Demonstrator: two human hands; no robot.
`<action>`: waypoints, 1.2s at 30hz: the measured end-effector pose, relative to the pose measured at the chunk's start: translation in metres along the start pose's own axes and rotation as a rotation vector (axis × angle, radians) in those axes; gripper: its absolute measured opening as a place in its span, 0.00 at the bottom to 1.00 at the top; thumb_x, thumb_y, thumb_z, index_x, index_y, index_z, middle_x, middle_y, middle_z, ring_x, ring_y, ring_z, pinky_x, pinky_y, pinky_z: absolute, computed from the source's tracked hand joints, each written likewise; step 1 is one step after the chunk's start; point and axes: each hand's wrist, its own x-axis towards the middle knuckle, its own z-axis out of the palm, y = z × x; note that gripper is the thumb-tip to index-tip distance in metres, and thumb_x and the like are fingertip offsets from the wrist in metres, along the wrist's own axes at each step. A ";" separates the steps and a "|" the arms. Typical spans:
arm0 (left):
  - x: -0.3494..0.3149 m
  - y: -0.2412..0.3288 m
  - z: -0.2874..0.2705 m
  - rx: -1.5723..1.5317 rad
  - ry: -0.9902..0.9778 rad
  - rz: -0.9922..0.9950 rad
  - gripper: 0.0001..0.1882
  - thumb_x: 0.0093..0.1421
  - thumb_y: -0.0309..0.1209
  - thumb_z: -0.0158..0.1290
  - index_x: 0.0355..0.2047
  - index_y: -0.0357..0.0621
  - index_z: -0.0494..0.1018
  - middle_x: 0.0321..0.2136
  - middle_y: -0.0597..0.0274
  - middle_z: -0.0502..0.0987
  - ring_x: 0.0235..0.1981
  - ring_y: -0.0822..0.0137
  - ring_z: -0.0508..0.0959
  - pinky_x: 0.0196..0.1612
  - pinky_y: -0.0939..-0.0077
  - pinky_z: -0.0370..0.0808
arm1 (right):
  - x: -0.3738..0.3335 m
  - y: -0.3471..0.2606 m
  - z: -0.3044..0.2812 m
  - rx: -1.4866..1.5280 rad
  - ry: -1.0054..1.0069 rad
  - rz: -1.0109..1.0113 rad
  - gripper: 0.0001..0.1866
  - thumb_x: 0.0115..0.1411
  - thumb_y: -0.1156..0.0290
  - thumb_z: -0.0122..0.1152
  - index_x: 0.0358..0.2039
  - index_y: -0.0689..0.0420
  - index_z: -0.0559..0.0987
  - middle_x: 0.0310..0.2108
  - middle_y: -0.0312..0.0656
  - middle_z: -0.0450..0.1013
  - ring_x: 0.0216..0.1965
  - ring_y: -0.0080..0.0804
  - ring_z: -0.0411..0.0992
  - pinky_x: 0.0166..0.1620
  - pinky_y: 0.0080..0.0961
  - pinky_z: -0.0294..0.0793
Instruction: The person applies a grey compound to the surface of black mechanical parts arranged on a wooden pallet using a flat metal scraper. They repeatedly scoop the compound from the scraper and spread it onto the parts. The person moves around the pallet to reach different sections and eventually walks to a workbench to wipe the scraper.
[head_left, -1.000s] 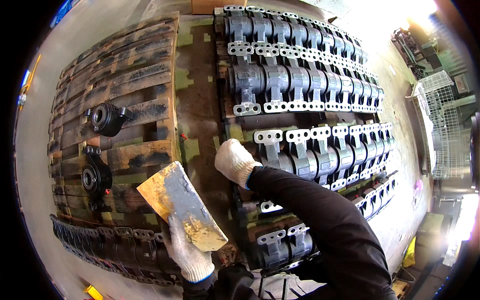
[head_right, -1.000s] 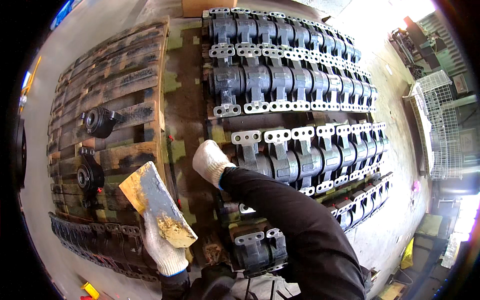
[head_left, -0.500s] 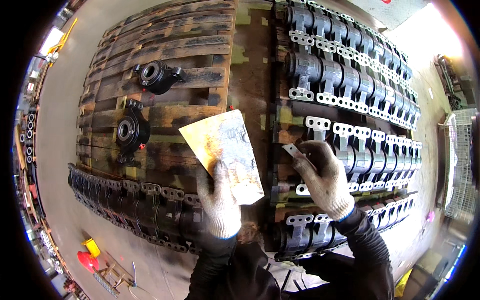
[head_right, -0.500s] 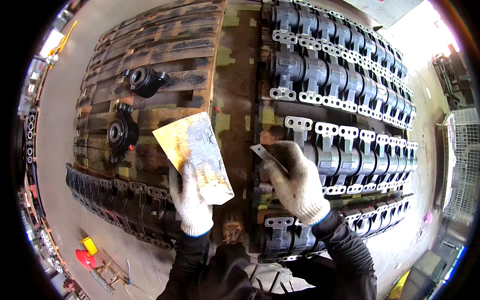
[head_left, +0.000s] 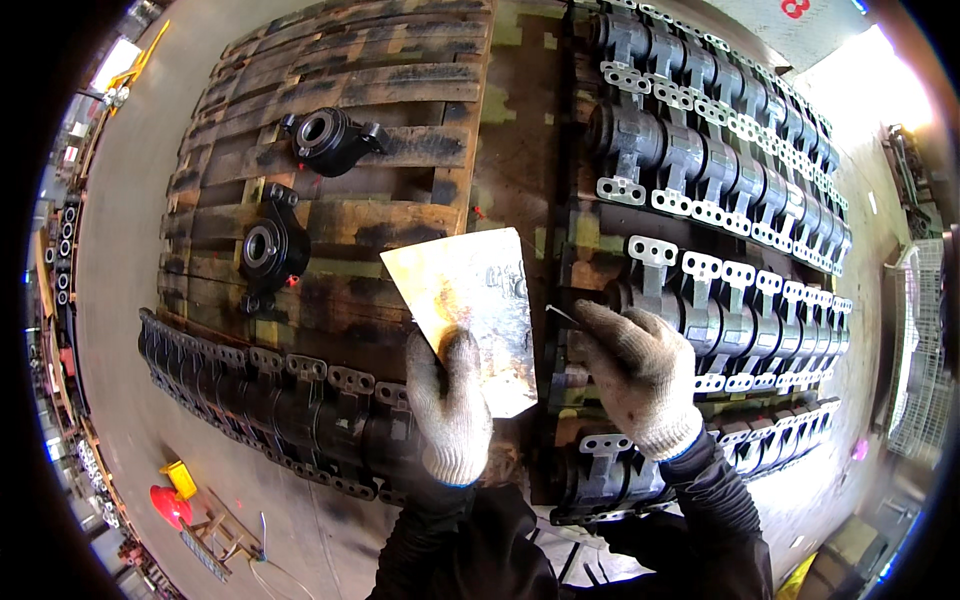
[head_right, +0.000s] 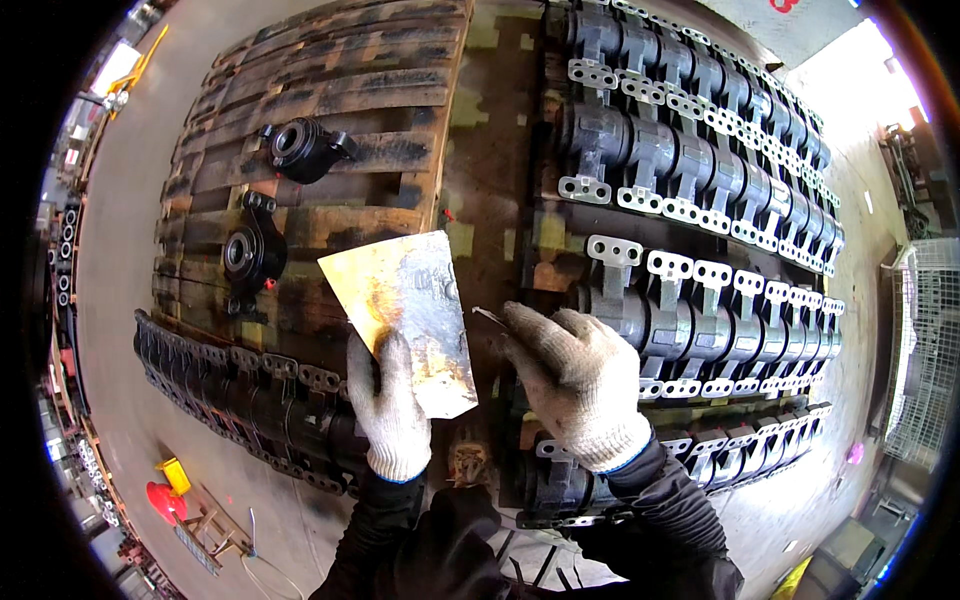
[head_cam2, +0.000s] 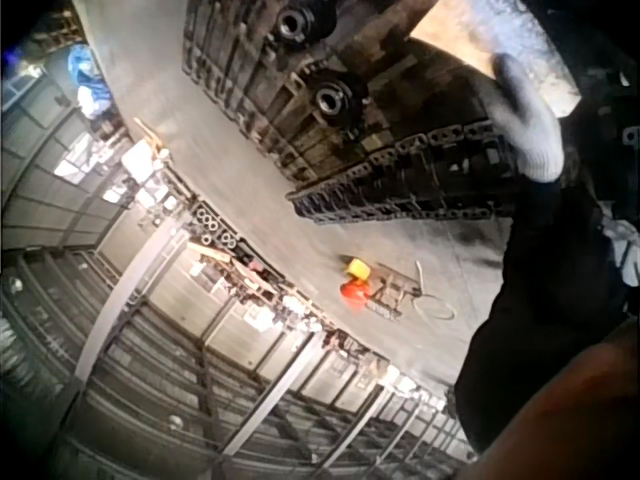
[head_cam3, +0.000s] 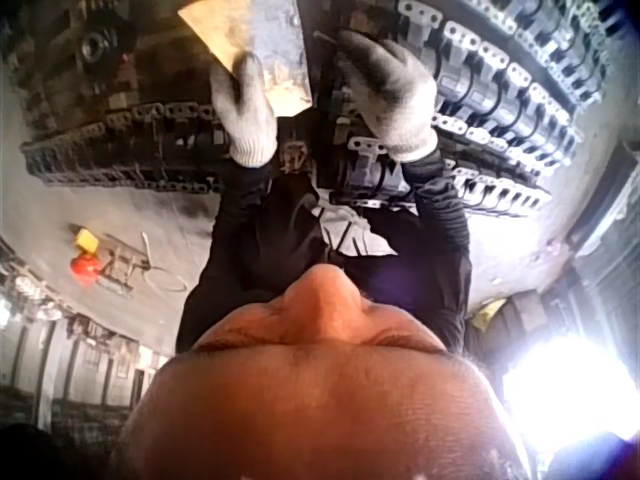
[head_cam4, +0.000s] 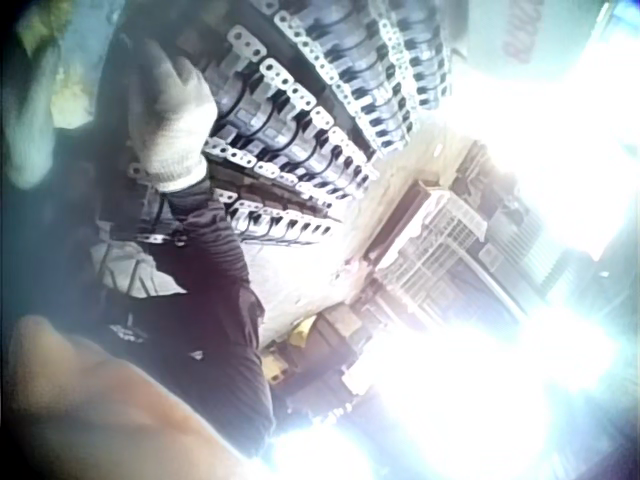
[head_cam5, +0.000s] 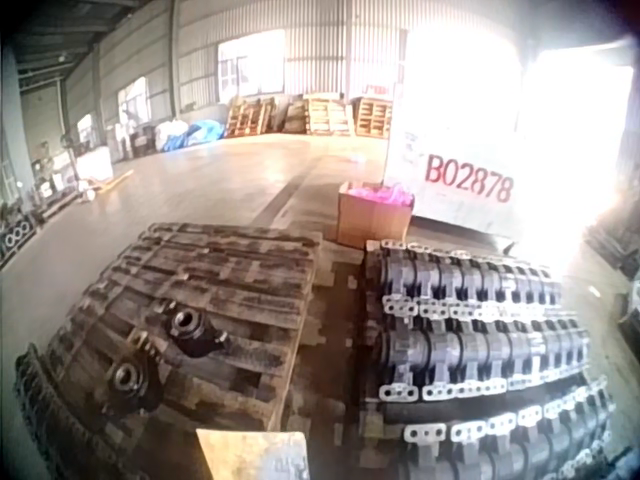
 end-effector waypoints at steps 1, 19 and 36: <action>-0.001 0.001 0.001 0.009 -0.001 -0.008 0.22 0.72 0.28 0.48 0.63 0.33 0.62 0.53 0.55 0.73 0.49 0.69 0.74 0.54 0.70 0.73 | 0.001 0.000 0.001 -0.028 -0.007 -0.028 0.16 0.53 0.75 0.69 0.44 0.57 0.82 0.25 0.43 0.73 0.26 0.46 0.75 0.30 0.35 0.75; -0.007 0.008 0.003 0.291 -0.079 0.148 0.17 0.71 0.25 0.47 0.57 0.29 0.65 0.50 0.55 0.73 0.48 0.71 0.70 0.53 0.74 0.69 | -0.005 0.000 0.012 -0.309 -0.062 -0.228 0.27 0.47 0.68 0.67 0.51 0.56 0.79 0.25 0.37 0.71 0.26 0.35 0.72 0.30 0.32 0.72; -0.002 0.011 0.003 -0.004 -0.015 -0.042 0.20 0.70 0.32 0.52 0.57 0.32 0.67 0.48 0.57 0.75 0.46 0.69 0.76 0.50 0.73 0.74 | -0.018 0.041 0.000 -0.306 0.006 -0.208 0.21 0.51 0.72 0.70 0.47 0.54 0.81 0.22 0.37 0.70 0.22 0.35 0.71 0.26 0.32 0.71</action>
